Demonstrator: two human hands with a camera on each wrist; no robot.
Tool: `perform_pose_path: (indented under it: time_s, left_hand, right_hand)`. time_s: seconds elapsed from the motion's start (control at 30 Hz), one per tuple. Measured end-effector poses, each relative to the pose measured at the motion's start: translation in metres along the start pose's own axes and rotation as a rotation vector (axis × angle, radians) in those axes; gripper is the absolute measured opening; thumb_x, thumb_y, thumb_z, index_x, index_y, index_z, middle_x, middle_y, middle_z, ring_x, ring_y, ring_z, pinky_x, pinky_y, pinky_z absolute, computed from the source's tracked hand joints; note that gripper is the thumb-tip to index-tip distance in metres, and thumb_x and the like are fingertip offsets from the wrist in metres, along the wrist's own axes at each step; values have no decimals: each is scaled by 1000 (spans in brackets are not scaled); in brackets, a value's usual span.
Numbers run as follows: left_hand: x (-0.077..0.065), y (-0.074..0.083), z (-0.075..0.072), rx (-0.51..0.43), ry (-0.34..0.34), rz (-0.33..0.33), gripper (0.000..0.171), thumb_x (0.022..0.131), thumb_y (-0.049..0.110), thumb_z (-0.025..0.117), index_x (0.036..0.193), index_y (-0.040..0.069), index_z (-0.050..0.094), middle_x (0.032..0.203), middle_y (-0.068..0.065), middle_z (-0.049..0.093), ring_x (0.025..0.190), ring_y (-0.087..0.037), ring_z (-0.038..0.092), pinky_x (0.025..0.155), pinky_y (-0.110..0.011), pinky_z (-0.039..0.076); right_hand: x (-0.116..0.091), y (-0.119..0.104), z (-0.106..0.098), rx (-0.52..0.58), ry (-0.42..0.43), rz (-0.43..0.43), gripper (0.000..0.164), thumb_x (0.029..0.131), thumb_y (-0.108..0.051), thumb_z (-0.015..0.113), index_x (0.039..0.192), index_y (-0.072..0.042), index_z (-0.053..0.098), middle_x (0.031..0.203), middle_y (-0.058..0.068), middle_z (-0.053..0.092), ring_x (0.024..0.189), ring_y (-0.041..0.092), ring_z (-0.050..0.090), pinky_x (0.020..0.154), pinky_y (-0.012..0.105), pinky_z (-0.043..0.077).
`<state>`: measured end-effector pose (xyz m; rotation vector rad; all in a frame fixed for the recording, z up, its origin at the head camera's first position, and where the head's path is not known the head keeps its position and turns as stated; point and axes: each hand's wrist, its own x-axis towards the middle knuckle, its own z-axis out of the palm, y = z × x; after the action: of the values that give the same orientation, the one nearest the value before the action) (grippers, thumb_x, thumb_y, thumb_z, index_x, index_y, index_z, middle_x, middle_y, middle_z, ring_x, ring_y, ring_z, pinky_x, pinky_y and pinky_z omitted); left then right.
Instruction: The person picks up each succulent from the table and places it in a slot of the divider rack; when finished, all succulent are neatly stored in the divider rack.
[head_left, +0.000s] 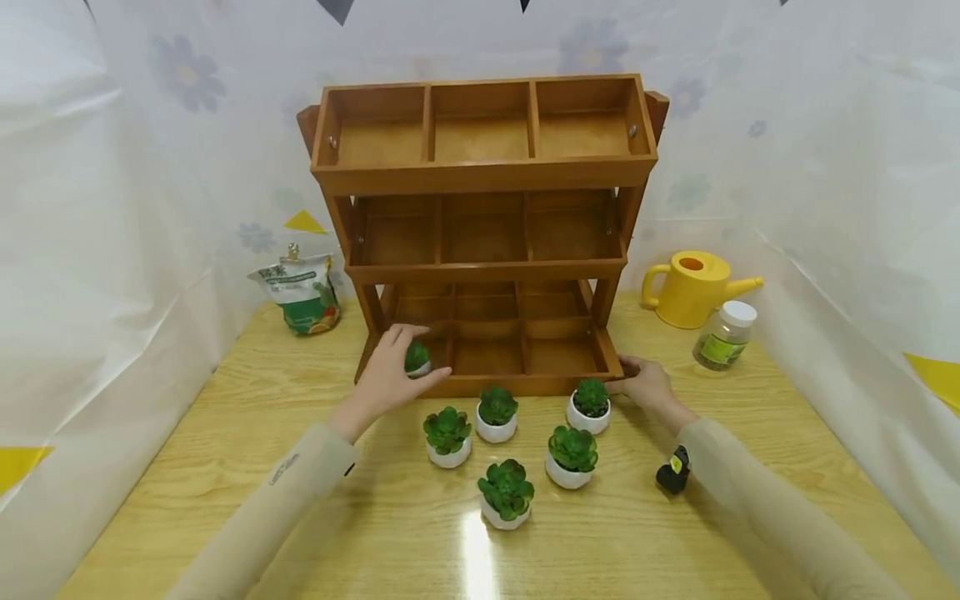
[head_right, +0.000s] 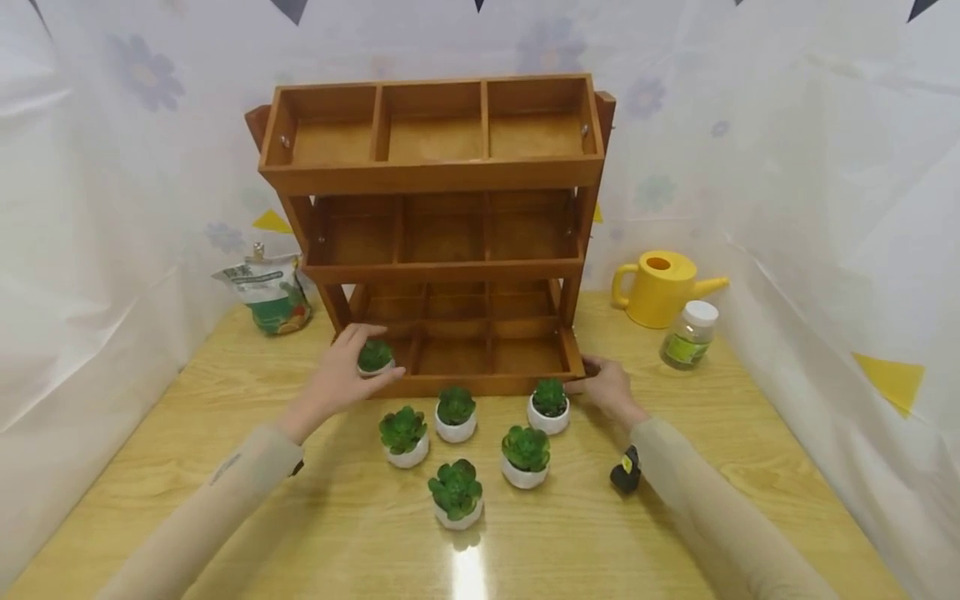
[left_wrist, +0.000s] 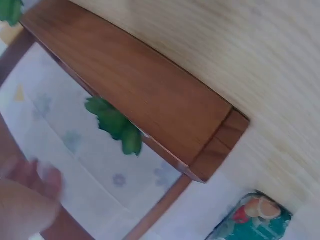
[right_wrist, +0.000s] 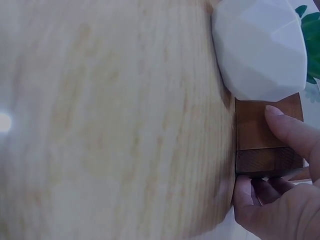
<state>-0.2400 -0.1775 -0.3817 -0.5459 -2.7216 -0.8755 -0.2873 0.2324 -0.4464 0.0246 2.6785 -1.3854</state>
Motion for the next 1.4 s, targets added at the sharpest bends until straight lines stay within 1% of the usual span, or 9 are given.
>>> perform_pose_path:
  time_s: [0.07, 0.13, 0.27, 0.43, 0.6, 0.83, 0.97, 1.2, 1.4]
  left_hand:
    - [-5, 3, 2, -64, -56, 92, 69, 80, 45, 75, 133, 9, 49, 129, -12, 50, 120, -33, 50, 99, -54, 43]
    - [-10, 4, 4, -113, -135, 139, 67, 78, 40, 79, 131, 9, 51, 127, -11, 53, 118, -31, 52, 98, -52, 44]
    - [-19, 4, 10, -141, -274, 116, 75, 73, 41, 83, 130, 5, 50, 127, -12, 55, 122, -32, 51, 102, -51, 41]
    - [-27, 2, 20, -99, -351, 98, 80, 67, 45, 85, 125, 0, 51, 122, -14, 56, 118, -33, 52, 99, -50, 44]
    - [-33, 0, 28, -86, -380, 135, 80, 65, 45, 85, 123, 1, 52, 113, -7, 56, 105, -24, 55, 89, -43, 49]
    - [-37, -1, 35, -49, -414, 148, 77, 66, 42, 84, 125, 4, 52, 113, -3, 55, 103, -20, 56, 88, -40, 50]
    - [-38, -1, 37, -34, -407, 152, 74, 67, 39, 85, 123, 3, 52, 114, -4, 56, 102, -20, 57, 88, -40, 50]
    - [-37, -2, 39, -72, -411, 130, 67, 67, 34, 86, 119, 10, 53, 110, -1, 61, 99, -16, 60, 87, -36, 51]
    - [-37, -6, 40, -117, -410, 123, 68, 65, 34, 88, 118, 9, 53, 110, -2, 61, 99, -15, 60, 88, -35, 51]
  right_hand:
    - [0, 0, 0, 6, 1, 0, 74, 83, -13, 72, 144, 7, 35, 141, 30, 43, 129, 44, 43, 104, 52, 38]
    - [-1, -1, -1, 7, 1, 0, 74, 83, -14, 72, 144, 7, 35, 141, 29, 44, 129, 43, 43, 104, 52, 38]
    - [-1, -2, -1, 10, 4, 9, 74, 83, -14, 72, 144, 7, 35, 141, 30, 43, 129, 43, 43, 105, 52, 37]
    - [-1, -1, -1, 4, 8, 7, 75, 83, -14, 72, 144, 7, 35, 141, 30, 44, 129, 43, 43, 105, 52, 37]
    - [-1, 0, -2, 2, 4, -1, 75, 83, -14, 73, 144, 7, 35, 141, 30, 43, 129, 44, 42, 105, 53, 36]
    - [-1, 1, -1, 6, -8, -1, 75, 83, -15, 72, 145, 6, 35, 142, 29, 42, 131, 44, 41, 106, 53, 36]
    - [-2, 0, -1, 5, -10, 3, 75, 83, -16, 73, 145, 6, 35, 142, 29, 43, 131, 43, 41, 106, 53, 36]
    - [-3, -1, -1, 9, -14, 15, 76, 83, -15, 72, 145, 5, 34, 143, 28, 42, 131, 43, 40, 106, 52, 36]
    - [0, 1, -2, 28, -17, 21, 77, 82, -12, 73, 145, 6, 33, 143, 29, 42, 131, 43, 41, 105, 51, 37]
